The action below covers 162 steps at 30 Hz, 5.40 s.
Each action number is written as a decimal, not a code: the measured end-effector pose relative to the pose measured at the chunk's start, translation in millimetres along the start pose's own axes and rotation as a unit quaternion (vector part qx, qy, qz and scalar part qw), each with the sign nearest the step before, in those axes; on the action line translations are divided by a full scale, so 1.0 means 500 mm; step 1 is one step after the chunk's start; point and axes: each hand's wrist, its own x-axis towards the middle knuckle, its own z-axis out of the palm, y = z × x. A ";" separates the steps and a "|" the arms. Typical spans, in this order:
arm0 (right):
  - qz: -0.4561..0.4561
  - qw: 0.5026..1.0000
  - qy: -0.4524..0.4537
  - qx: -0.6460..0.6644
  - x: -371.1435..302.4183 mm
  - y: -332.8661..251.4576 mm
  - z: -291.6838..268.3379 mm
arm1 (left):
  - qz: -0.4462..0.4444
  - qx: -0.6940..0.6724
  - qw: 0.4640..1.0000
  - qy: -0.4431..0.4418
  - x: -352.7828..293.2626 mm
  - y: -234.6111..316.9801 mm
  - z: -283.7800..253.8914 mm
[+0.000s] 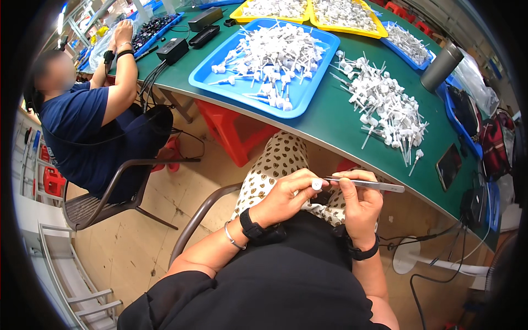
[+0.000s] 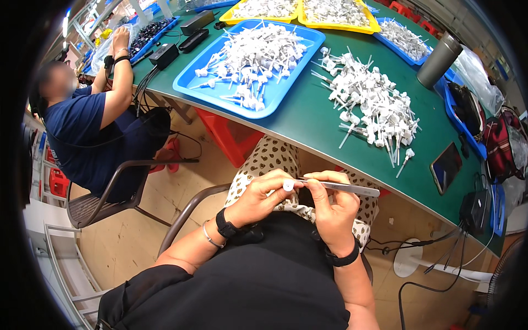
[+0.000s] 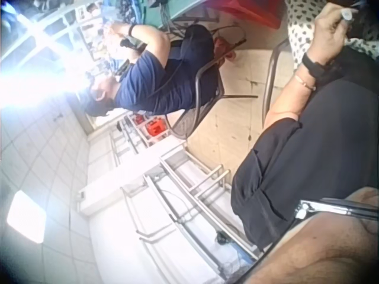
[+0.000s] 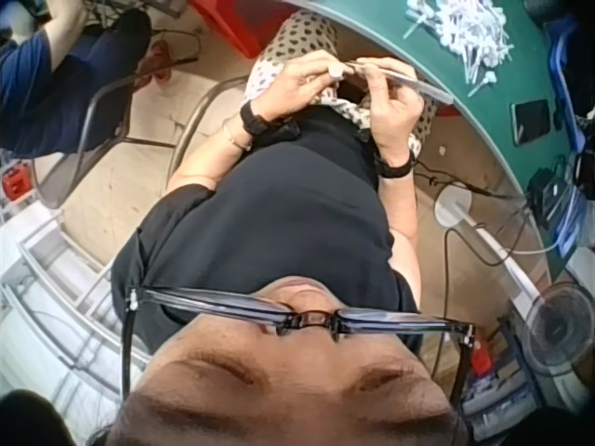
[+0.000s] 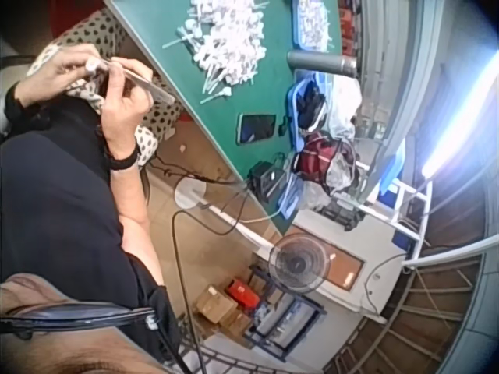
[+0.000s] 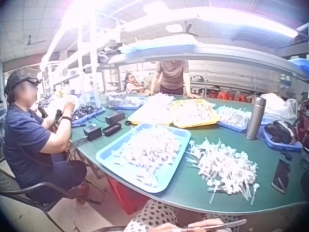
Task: The person uses a metal tool to manipulate small white plastic components, repeatedly picking them up from a pile on the table and placing them into a blue tray. The task involves repetitive handling of individual units in a seated position.
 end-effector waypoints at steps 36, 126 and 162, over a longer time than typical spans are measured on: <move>0.052 0.991 -0.023 0.121 0.065 -0.085 -0.029 | -0.025 -0.036 0.999 0.013 0.012 0.041 -0.014; 0.090 0.987 -0.041 0.127 -0.009 0.003 -0.003 | 0.033 0.013 0.999 0.017 0.004 0.016 0.010; -0.022 0.980 0.117 0.161 0.025 -0.086 -0.116 | 0.285 0.651 0.703 0.001 0.349 0.122 0.031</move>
